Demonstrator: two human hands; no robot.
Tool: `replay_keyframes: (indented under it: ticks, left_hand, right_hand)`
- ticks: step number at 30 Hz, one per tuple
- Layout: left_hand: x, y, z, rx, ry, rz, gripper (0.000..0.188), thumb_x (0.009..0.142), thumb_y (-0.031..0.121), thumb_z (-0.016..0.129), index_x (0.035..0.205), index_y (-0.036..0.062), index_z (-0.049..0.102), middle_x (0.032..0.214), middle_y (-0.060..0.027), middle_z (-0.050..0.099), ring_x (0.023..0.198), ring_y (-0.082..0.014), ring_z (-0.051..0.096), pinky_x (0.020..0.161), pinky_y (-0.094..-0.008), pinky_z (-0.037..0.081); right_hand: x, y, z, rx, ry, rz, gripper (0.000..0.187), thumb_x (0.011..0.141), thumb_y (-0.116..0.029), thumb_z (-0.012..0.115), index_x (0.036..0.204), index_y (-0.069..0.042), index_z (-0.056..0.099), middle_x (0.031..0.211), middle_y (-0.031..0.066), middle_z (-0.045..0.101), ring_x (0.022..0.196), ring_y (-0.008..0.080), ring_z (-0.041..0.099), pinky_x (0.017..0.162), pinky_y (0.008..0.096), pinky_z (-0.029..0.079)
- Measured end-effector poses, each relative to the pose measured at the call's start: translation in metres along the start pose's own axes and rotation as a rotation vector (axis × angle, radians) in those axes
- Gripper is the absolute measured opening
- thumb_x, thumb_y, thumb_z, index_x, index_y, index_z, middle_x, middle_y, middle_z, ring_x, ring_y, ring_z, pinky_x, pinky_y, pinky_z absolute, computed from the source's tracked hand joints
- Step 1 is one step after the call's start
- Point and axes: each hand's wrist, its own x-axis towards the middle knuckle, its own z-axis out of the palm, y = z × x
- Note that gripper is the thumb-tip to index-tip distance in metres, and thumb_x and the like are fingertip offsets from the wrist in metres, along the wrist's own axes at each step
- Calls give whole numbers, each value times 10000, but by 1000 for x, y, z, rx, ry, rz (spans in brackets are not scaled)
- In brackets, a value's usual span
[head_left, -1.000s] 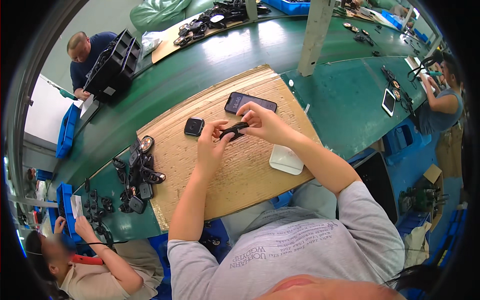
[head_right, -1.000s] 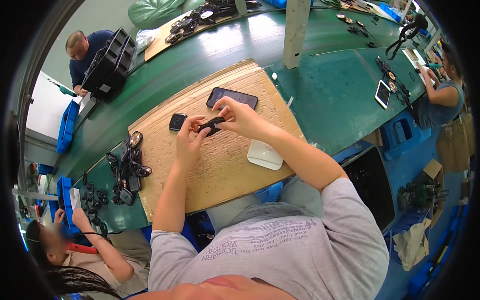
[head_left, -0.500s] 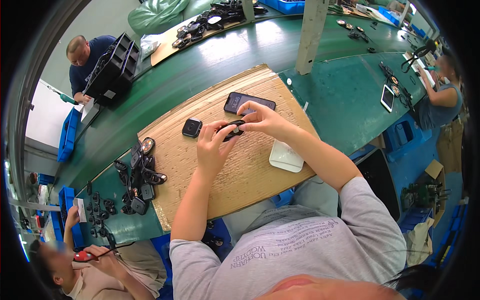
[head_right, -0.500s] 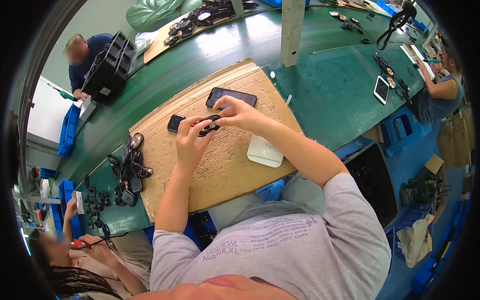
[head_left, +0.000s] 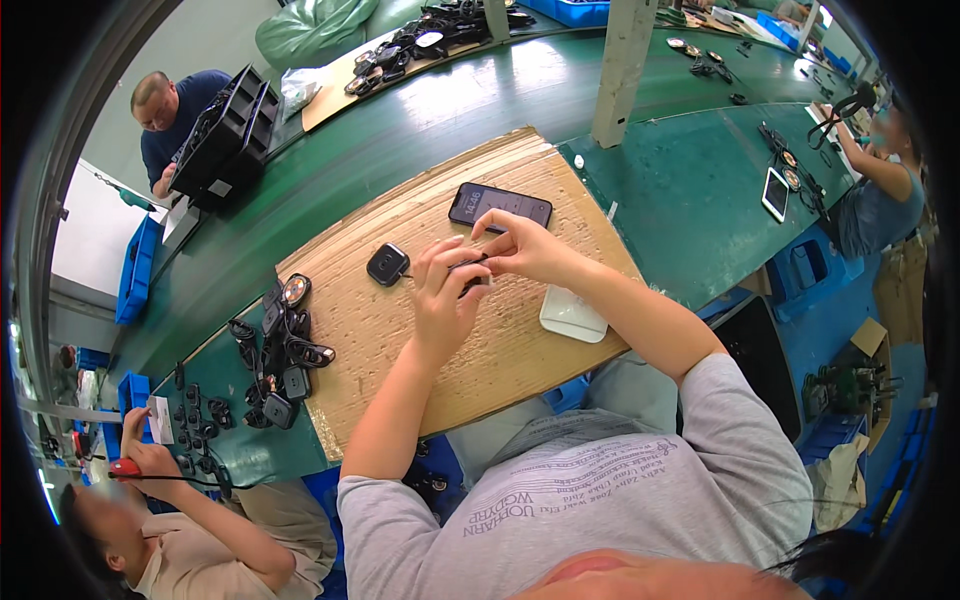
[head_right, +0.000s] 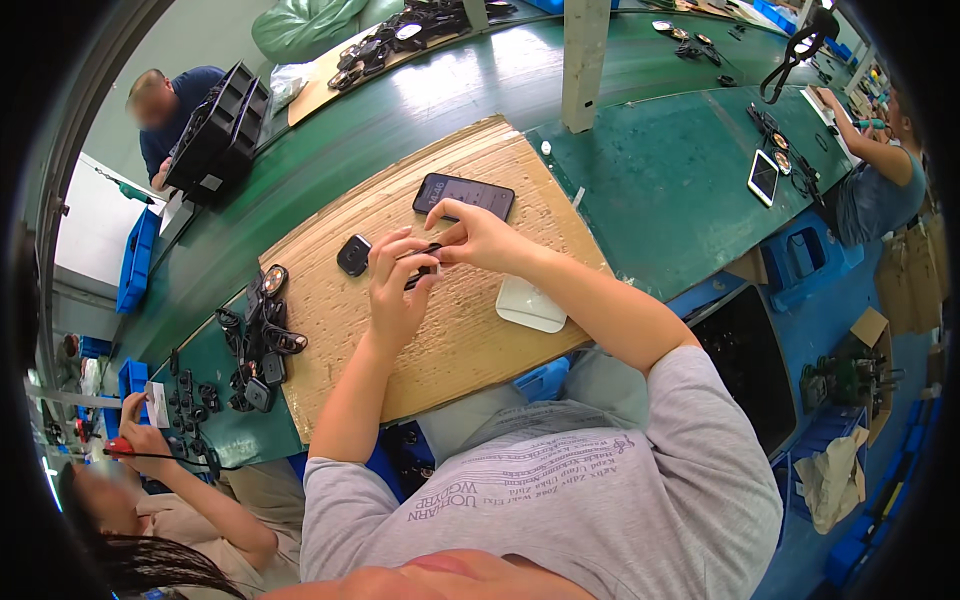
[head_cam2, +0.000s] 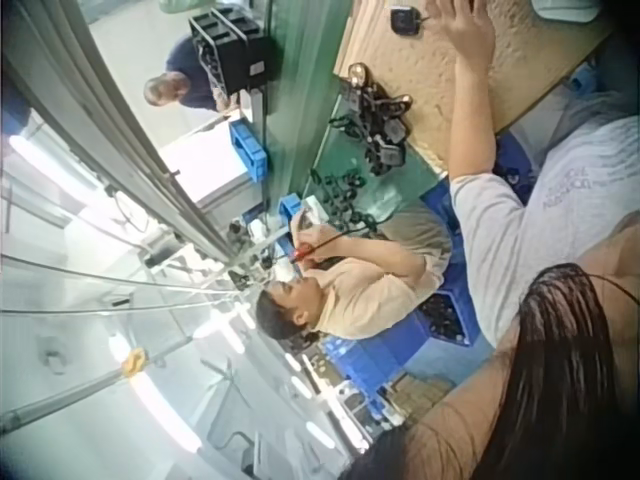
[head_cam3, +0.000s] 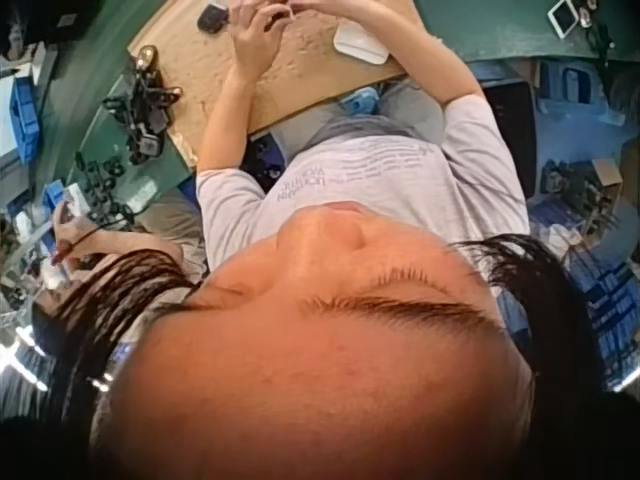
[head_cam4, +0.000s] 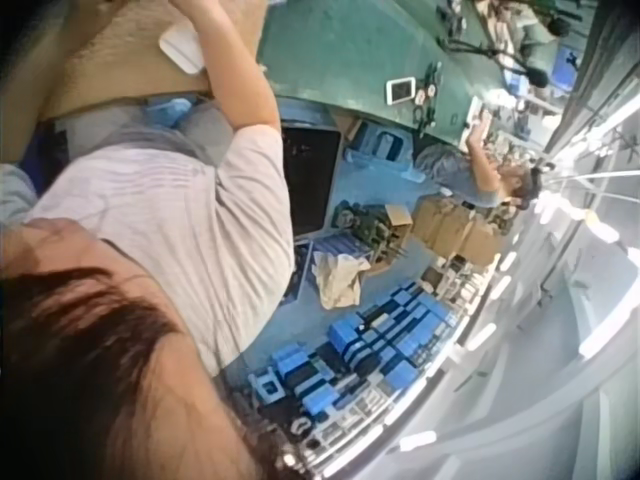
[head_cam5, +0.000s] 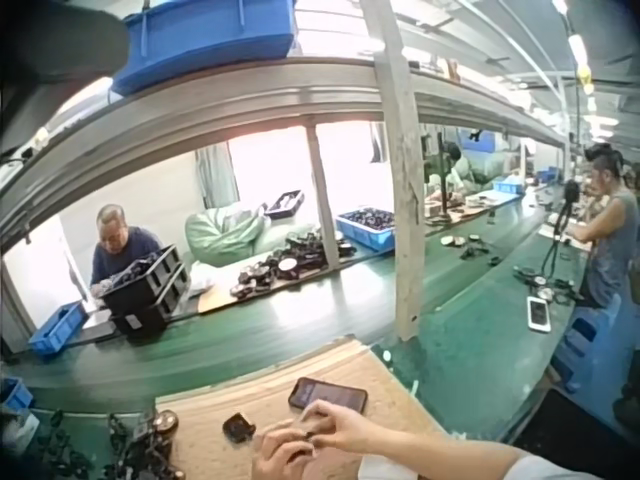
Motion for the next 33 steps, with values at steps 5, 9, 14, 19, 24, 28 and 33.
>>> replay_keyframes:
  ticks: [5, 9, 14, 19, 24, 28, 33]
  left_hand:
    - [2, 9, 2, -20, -42, 60, 178, 789, 19, 696, 954, 78, 666, 1026, -39, 674, 1098, -249, 590, 966, -398, 443]
    - [2, -4, -1, 31, -72, 34, 176, 766, 47, 731, 933, 77, 683, 959, -19, 698, 992, -226, 629, 927, -361, 462]
    - [-7, -12, -3, -40, -18, -362, 178, 759, 34, 746, 925, 62, 689, 890, -36, 705, 842, -211, 644, 817, -344, 499]
    - [-13, -15, 4, 24, 27, -347, 189, 752, 34, 765, 928, 50, 697, 882, -48, 702, 785, -204, 630, 740, -322, 505]
    - [-14, -12, 5, 63, -28, -308, 198, 764, 56, 776, 946, 46, 700, 864, -60, 694, 784, -208, 631, 746, -312, 503]
    - [-10, -10, 4, -96, -55, -430, 210, 762, 61, 778, 957, 41, 701, 859, -71, 680, 787, -206, 618, 750, -317, 503]
    - [0, -11, -6, -256, -217, -551, 168, 780, 49, 773, 922, 15, 690, 915, -102, 655, 789, -200, 624, 755, -299, 500]
  right_hand:
    - [0, 2, 2, -173, 37, -57, 330, 873, -14, 699, 1144, -83, 522, 868, 97, 706, 770, 134, 678, 649, 201, 521]
    - [1, 1, 0, -151, 97, -73, 303, 884, -44, 696, 1139, -80, 537, 851, 78, 704, 744, 139, 671, 641, 219, 521]
    - [2, -9, 4, -492, 290, -269, 195, 895, -98, 699, 1062, -61, 605, 817, 53, 699, 681, 139, 640, 611, 236, 507]
    - [-7, -42, 11, -595, 156, 14, 132, 898, -154, 709, 941, -38, 662, 759, 36, 684, 632, 131, 599, 594, 240, 491]
    - [-5, -43, 20, -606, 116, 43, 133, 863, -142, 741, 902, -22, 698, 763, 52, 697, 628, 116, 585, 586, 226, 482]
    - [-9, -38, 19, -683, 143, -99, 196, 819, -117, 769, 990, -40, 713, 790, 54, 720, 623, 119, 582, 586, 227, 486]
    - [-19, -23, 5, -756, 189, -343, 286, 781, -94, 783, 1059, -75, 717, 826, 46, 738, 616, 121, 598, 580, 233, 493]
